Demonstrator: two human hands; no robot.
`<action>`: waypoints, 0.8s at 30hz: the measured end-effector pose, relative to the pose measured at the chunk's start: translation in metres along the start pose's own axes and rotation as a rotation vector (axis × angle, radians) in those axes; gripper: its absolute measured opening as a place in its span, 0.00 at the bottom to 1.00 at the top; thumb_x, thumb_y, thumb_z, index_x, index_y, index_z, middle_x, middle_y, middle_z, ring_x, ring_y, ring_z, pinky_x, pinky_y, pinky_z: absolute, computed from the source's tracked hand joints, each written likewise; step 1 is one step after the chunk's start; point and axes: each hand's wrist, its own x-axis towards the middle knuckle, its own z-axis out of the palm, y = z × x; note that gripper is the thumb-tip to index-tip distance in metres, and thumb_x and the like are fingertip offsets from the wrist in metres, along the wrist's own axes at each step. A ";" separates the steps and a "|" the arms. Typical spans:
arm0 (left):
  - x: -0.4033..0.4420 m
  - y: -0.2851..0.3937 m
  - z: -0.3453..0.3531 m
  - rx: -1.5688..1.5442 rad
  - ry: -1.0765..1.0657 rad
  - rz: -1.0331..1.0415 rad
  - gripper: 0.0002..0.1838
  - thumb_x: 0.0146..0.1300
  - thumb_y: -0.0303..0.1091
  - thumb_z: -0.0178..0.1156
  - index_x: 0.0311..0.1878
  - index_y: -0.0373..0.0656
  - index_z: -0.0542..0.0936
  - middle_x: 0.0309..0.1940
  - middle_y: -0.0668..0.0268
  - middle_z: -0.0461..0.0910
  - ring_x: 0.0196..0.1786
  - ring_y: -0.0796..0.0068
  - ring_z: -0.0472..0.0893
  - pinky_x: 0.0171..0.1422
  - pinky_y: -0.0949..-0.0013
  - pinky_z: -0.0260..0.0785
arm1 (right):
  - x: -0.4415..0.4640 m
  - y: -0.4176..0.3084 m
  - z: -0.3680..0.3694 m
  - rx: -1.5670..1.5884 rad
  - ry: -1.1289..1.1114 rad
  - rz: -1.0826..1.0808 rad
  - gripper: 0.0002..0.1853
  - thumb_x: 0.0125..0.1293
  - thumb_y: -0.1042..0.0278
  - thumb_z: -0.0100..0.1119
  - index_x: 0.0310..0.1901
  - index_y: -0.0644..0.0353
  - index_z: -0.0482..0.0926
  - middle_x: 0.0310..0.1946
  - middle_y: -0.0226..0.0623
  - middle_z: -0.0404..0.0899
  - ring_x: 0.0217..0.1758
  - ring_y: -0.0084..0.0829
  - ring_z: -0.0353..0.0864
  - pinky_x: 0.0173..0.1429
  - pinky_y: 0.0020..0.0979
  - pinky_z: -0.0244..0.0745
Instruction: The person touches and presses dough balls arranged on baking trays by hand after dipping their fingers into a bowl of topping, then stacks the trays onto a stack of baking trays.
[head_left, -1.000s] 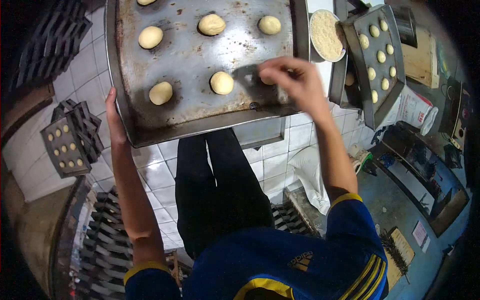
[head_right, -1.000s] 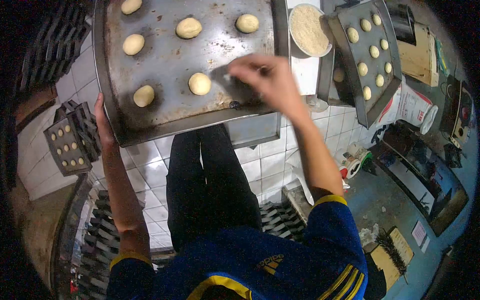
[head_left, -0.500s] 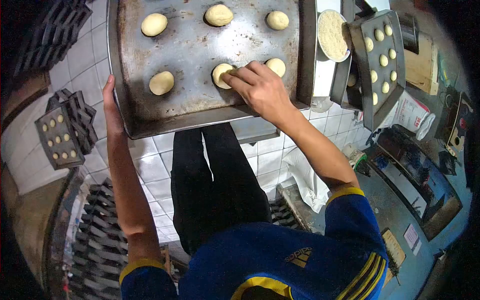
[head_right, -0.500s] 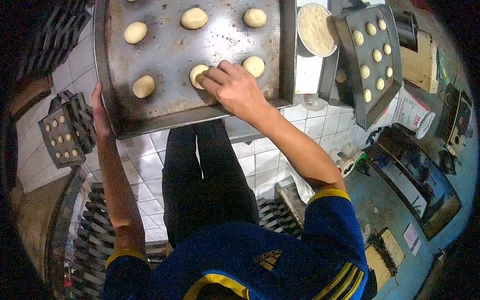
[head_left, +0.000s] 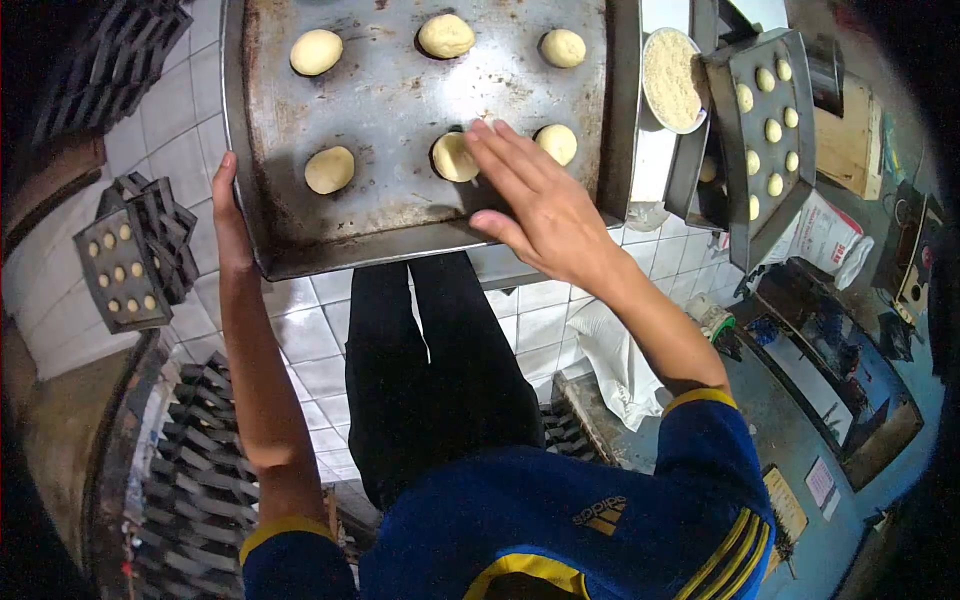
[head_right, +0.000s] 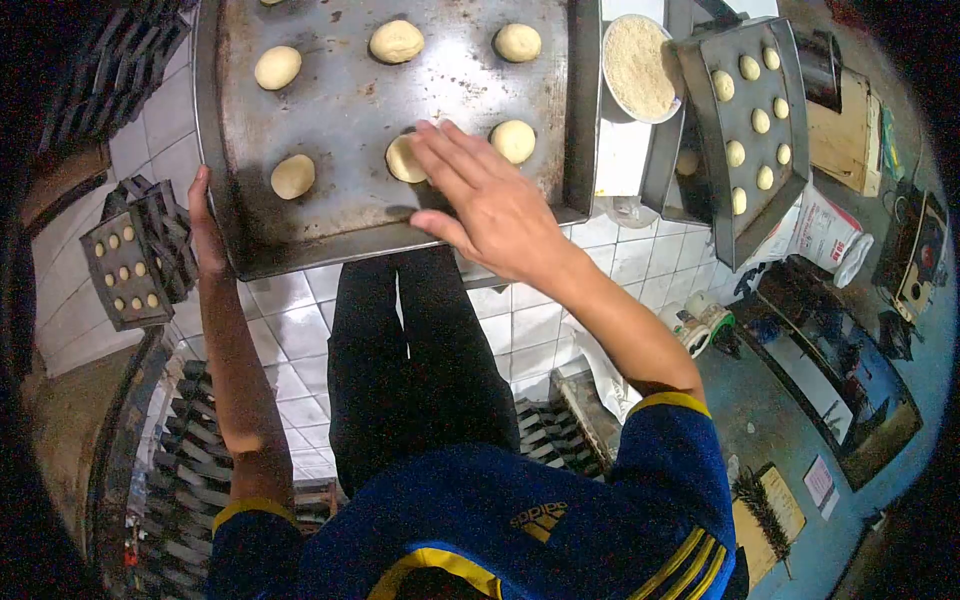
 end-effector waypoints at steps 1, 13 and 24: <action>0.000 0.000 -0.001 -0.014 -0.030 -0.012 0.30 0.77 0.62 0.56 0.61 0.43 0.82 0.51 0.62 0.85 0.51 0.65 0.84 0.59 0.60 0.76 | 0.005 0.003 0.004 -0.096 -0.039 -0.107 0.43 0.79 0.36 0.53 0.82 0.63 0.63 0.84 0.48 0.62 0.87 0.49 0.60 0.87 0.51 0.58; 0.002 -0.002 0.000 0.002 -0.006 0.009 0.31 0.76 0.63 0.57 0.62 0.44 0.82 0.52 0.63 0.84 0.53 0.64 0.83 0.63 0.59 0.74 | 0.029 0.026 0.000 -0.162 -0.243 -0.365 0.56 0.75 0.21 0.43 0.86 0.64 0.50 0.89 0.47 0.47 0.92 0.45 0.47 0.92 0.51 0.45; 0.001 -0.004 -0.002 0.044 0.019 0.048 0.31 0.76 0.62 0.58 0.63 0.43 0.81 0.55 0.65 0.84 0.57 0.66 0.81 0.67 0.59 0.71 | 0.016 0.084 -0.082 -0.110 0.551 -0.002 0.16 0.69 0.74 0.71 0.58 0.60 0.87 0.57 0.47 0.87 0.57 0.48 0.87 0.65 0.42 0.80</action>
